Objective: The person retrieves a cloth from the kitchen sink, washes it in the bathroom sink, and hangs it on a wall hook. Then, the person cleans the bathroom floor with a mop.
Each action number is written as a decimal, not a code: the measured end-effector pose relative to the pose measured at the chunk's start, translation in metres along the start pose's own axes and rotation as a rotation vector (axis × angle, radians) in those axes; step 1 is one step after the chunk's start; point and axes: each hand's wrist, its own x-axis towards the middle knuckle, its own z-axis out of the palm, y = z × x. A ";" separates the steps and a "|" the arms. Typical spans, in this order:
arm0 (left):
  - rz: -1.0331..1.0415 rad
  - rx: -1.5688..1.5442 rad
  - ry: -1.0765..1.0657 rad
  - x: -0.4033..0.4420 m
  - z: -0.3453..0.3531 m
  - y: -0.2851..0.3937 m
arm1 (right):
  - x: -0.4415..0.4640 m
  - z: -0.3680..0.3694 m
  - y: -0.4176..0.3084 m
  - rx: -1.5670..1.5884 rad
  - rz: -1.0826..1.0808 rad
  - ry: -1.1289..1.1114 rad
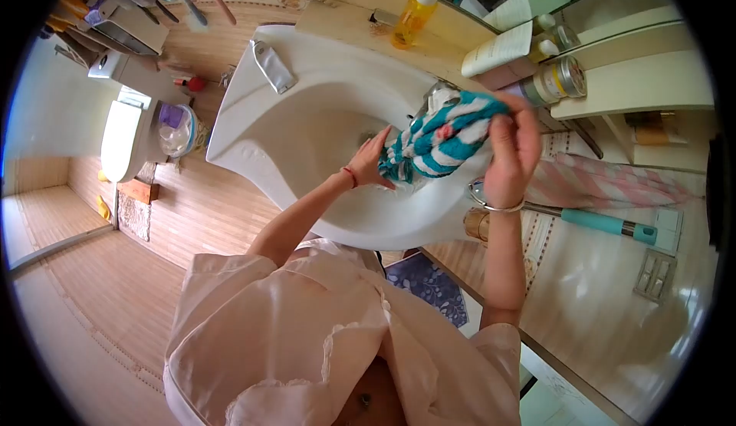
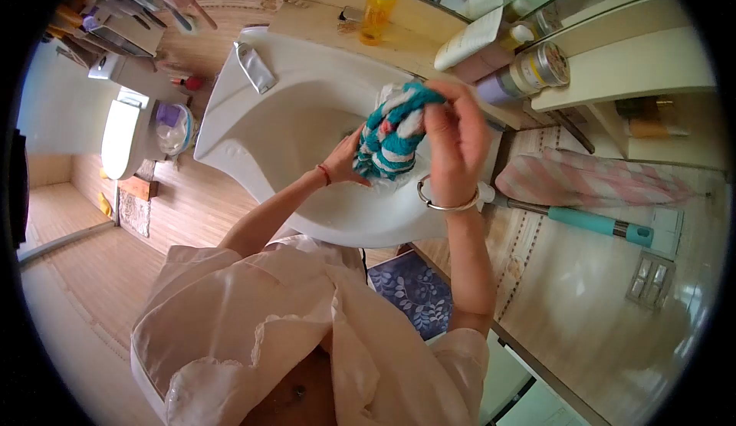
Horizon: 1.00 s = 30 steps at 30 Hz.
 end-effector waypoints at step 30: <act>0.295 0.011 0.037 0.018 -0.088 0.135 | -0.091 0.009 0.126 -0.215 0.257 -0.145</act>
